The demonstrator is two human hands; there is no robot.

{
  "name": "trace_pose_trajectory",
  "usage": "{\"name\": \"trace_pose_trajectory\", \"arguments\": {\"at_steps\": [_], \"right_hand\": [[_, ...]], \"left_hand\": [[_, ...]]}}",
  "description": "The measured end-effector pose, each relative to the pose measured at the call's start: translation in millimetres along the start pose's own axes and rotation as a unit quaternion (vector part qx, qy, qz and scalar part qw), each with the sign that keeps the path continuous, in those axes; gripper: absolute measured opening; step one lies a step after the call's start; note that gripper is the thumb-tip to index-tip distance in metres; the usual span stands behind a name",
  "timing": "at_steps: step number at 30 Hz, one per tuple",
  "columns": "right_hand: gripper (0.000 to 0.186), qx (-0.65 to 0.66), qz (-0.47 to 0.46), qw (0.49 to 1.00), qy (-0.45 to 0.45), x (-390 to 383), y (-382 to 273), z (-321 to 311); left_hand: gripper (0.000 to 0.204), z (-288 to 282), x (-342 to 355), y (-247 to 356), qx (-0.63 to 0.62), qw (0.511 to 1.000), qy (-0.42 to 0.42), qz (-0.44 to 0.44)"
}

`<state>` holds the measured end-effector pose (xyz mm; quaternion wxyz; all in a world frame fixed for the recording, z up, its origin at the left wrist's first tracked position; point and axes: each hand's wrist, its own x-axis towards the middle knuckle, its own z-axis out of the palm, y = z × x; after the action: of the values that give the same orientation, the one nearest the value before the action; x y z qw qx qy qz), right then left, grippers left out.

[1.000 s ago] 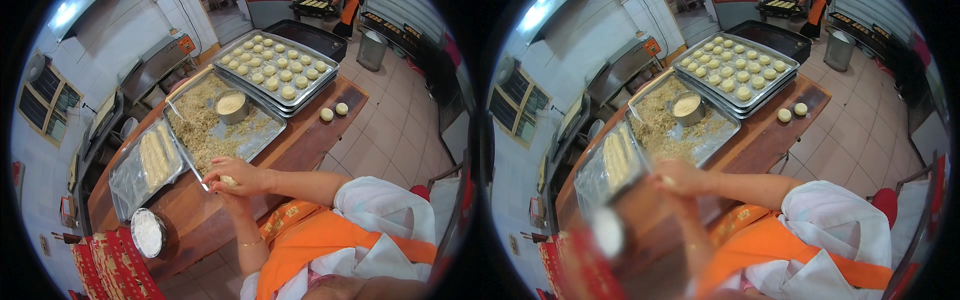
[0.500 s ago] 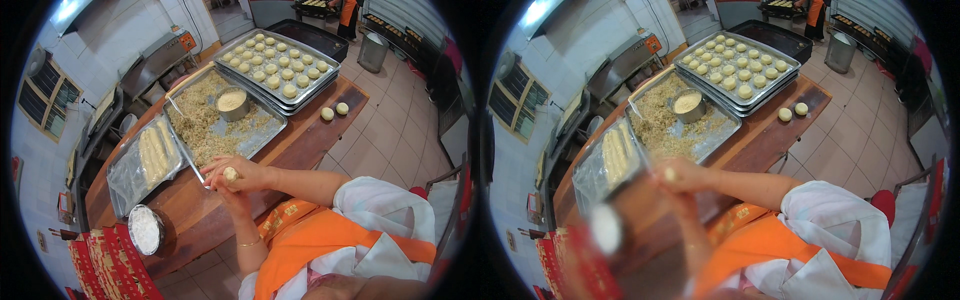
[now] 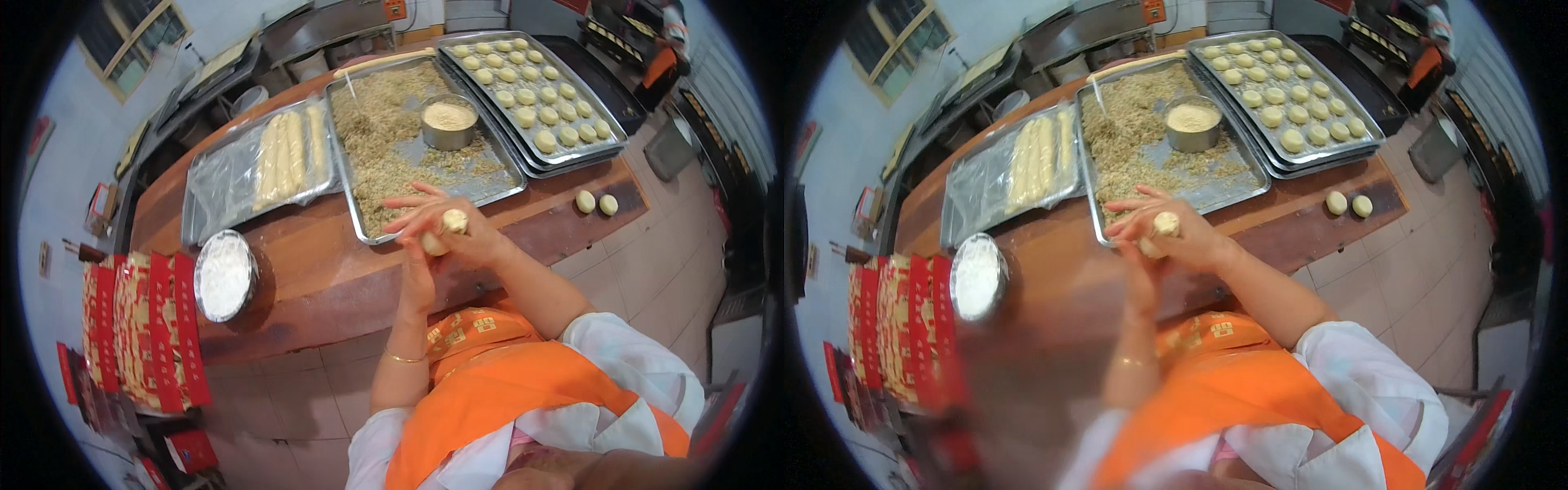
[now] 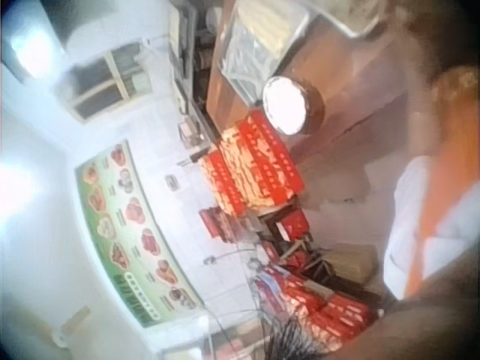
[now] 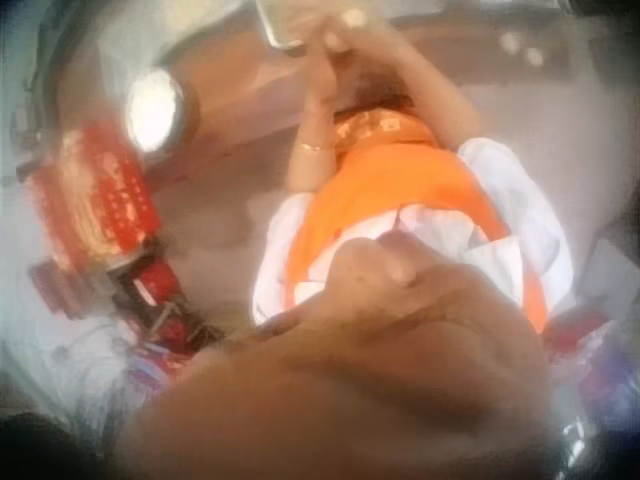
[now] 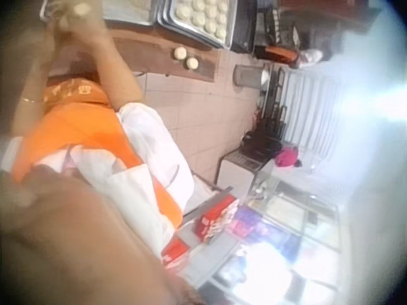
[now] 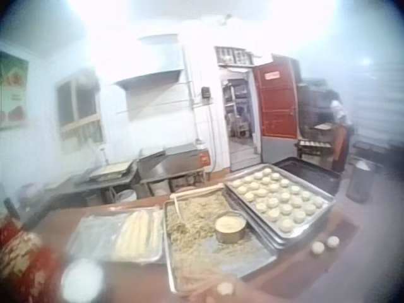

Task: The person takes a piece of dough, flattens it, adds a scoop of filling from a tray, and rolls it into a ball, placing it on a baking sheet.

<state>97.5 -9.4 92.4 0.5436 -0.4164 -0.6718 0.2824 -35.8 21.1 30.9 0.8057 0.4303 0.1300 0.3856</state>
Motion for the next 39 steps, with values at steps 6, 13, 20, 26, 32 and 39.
{"name": "trace_pose_trajectory", "arguments": {"at_steps": [6,13,20,26,32,39], "right_hand": [[0.054,0.102,-0.016,0.991,0.089,5,-6,13],[0.061,-0.032,0.008,0.999,-0.04,5,-5,-4],[0.061,-0.037,-0.056,0.989,0.129,11,-12,31],[0.058,-0.024,0.013,0.998,-0.051,2,-3,-7],[0.06,-0.002,-0.048,0.994,0.102,6,-10,28],[0.058,0.01,-0.01,0.999,-0.044,0,6,-6]], "left_hand": [[0.081,-9,-3,5,0.1,0.993,-0.058,-0.023],[0.072,4,2,-3,0.051,0.994,-0.035,0.09],[0.075,-8,-3,3,0.071,0.996,-0.048,0.029],[0.072,11,0,8,0.172,0.97,-0.023,0.168],[0.074,-7,-6,9,0.09,0.993,-0.06,0.038],[0.085,18,-8,9,0.194,0.968,0.012,0.162]]}}
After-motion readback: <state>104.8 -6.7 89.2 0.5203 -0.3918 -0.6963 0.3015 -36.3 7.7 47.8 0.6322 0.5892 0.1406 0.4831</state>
